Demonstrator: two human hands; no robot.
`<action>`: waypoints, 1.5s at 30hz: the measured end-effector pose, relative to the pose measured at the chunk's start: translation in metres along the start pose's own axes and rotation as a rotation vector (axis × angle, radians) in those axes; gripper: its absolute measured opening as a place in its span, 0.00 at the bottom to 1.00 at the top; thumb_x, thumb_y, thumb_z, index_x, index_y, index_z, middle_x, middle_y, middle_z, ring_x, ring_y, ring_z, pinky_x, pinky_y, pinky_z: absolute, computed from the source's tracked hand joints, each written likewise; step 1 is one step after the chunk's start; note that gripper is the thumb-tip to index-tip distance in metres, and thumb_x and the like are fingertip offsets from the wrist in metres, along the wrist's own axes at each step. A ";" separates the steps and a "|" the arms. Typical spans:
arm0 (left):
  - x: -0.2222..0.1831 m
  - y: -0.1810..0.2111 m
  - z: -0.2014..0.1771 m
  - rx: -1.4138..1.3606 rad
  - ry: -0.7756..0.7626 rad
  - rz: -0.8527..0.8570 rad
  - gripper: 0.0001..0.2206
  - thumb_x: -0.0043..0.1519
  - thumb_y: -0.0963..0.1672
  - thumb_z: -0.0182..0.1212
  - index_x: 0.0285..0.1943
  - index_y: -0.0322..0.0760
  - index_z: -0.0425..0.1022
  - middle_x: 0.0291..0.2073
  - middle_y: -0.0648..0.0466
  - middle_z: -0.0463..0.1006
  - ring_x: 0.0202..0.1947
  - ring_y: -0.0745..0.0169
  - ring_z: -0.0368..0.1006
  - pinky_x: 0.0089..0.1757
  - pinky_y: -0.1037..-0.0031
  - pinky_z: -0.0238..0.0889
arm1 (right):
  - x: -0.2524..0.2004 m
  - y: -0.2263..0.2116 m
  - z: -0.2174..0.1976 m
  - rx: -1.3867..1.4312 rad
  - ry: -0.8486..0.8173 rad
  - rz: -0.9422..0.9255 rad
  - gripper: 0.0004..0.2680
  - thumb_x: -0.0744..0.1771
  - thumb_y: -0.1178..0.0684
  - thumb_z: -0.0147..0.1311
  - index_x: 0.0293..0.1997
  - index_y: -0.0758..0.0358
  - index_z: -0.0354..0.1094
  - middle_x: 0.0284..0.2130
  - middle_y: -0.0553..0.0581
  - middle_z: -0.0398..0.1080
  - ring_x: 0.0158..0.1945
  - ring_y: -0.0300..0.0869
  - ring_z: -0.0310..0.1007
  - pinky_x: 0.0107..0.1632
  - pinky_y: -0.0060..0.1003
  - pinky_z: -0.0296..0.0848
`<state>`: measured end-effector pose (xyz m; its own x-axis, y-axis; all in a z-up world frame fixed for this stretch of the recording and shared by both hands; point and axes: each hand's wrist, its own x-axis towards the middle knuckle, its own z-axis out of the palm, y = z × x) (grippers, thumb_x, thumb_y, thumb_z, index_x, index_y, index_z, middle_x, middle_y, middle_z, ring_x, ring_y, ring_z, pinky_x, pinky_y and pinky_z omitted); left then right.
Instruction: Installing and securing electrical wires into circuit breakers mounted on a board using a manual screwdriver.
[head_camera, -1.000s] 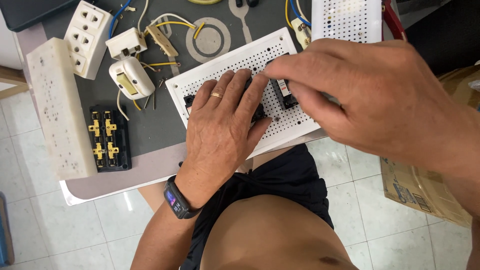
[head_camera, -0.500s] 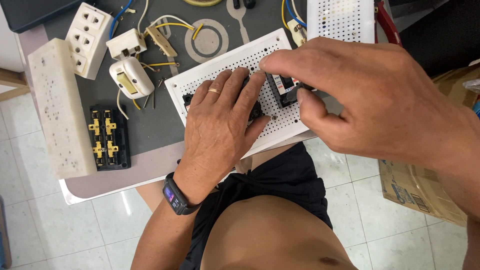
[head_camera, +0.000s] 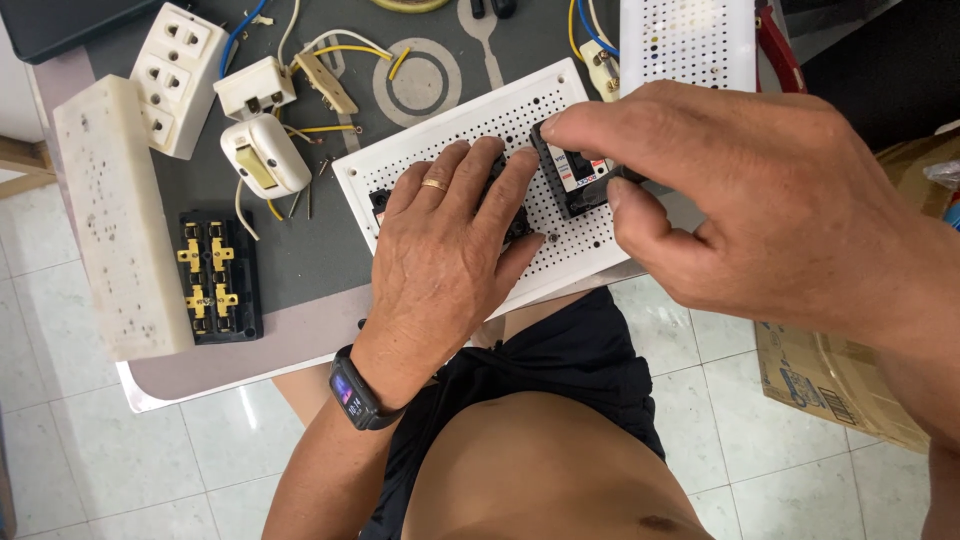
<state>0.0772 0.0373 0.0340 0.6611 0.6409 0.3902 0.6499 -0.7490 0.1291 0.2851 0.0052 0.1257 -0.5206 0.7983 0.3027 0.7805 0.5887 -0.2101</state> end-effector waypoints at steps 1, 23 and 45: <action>0.000 0.000 0.000 0.003 -0.004 -0.002 0.29 0.58 0.52 0.70 0.64 0.41 0.64 0.56 0.47 0.70 0.54 0.47 0.69 0.52 0.59 0.63 | -0.001 0.000 0.001 -0.004 0.005 0.004 0.14 0.64 0.69 0.49 0.54 0.66 0.70 0.31 0.52 0.69 0.31 0.42 0.68 0.35 0.35 0.66; 0.000 0.000 0.000 0.010 -0.004 -0.002 0.28 0.58 0.52 0.68 0.63 0.41 0.64 0.56 0.48 0.70 0.55 0.48 0.69 0.53 0.60 0.62 | -0.004 0.001 0.001 -0.037 0.005 -0.002 0.12 0.66 0.68 0.51 0.54 0.66 0.69 0.31 0.53 0.70 0.30 0.44 0.67 0.35 0.37 0.67; 0.001 0.000 0.001 0.006 0.014 0.016 0.27 0.59 0.52 0.68 0.63 0.40 0.65 0.55 0.48 0.70 0.54 0.47 0.69 0.51 0.60 0.62 | -0.007 0.002 0.002 -0.063 0.030 -0.003 0.12 0.66 0.70 0.51 0.52 0.64 0.70 0.27 0.52 0.66 0.28 0.44 0.64 0.34 0.36 0.65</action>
<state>0.0778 0.0381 0.0334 0.6658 0.6264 0.4053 0.6418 -0.7579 0.1171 0.2895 0.0005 0.1216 -0.5129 0.7922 0.3308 0.7999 0.5808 -0.1507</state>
